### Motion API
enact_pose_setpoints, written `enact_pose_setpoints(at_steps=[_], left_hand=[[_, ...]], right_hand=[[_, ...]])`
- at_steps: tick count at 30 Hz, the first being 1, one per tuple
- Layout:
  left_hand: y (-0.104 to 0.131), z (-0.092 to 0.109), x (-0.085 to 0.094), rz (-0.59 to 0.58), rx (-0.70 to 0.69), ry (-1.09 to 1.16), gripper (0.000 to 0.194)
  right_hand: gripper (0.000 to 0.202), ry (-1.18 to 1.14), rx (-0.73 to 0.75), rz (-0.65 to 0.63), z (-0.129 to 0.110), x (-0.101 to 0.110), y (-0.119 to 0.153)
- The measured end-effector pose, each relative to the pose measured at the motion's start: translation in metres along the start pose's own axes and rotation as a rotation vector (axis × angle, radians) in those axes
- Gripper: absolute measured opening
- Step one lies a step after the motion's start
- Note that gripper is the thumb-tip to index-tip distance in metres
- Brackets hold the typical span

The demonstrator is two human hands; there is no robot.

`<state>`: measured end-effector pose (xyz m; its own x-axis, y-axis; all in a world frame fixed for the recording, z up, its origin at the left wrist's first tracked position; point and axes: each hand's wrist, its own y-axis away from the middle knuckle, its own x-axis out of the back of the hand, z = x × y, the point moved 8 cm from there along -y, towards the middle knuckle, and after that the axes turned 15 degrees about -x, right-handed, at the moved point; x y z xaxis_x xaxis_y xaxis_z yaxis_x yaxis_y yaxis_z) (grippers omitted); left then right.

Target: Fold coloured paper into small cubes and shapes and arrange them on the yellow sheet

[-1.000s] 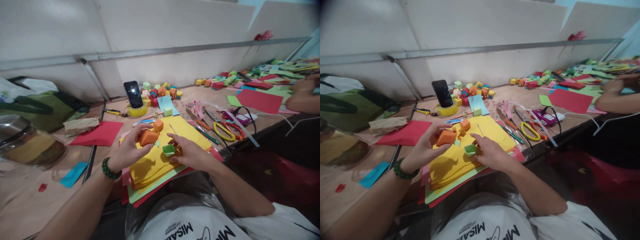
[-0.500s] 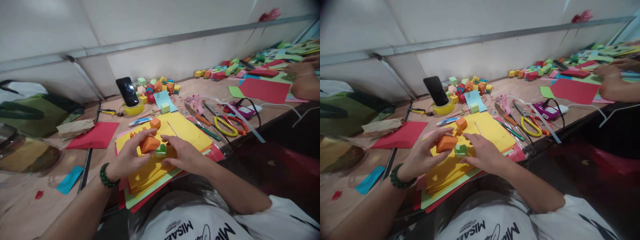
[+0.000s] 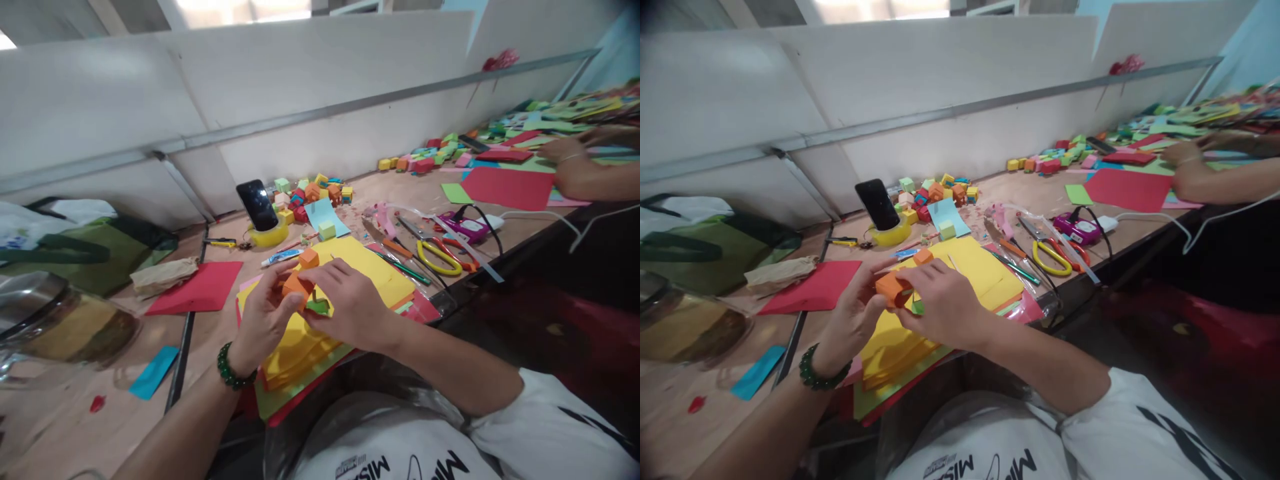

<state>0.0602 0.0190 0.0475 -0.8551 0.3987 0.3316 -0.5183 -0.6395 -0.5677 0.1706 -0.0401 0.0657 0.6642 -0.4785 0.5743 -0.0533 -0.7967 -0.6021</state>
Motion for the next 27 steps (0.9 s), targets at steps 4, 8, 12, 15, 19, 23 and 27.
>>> enact_pose_setpoints(at_steps=[4, 8, 12, 15, 19, 23, 27], left_hand=[[0.0, 0.007, 0.003, -0.153, -0.044, -0.096, 0.078], [-0.002, 0.01, 0.005, -0.257, -0.108, -0.183, 0.054], [-0.005, 0.002, 0.009, -0.233, -0.064, -0.182, 0.048], [-0.007, -0.001, 0.011, -0.189, -0.043, -0.255, 0.05], [-0.007, 0.003, 0.007, -0.216, -0.056, -0.362, 0.046], [-0.005, 0.005, 0.005, -0.261, -0.058, -0.464, 0.041], [-0.004, 0.001, 0.003, -0.302, -0.044, -0.497, 0.041]], right_hand=[[0.035, -0.394, -0.298, -0.276, 0.027, -0.012, -0.007], [0.04, -0.709, -0.473, -0.608, 0.04, -0.039, -0.003], [0.039, -0.642, -0.448, -0.507, 0.054, -0.026, -0.004], [0.028, -0.476, -0.419, -0.324, 0.071, 0.005, 0.0], [0.02, -0.109, -0.299, -0.287, 0.088, 0.035, 0.017], [0.037, 0.252, -0.16, -0.321, 0.097, 0.041, 0.033], [0.054, 0.495, -0.013, -0.342, 0.093, 0.03, 0.038]])
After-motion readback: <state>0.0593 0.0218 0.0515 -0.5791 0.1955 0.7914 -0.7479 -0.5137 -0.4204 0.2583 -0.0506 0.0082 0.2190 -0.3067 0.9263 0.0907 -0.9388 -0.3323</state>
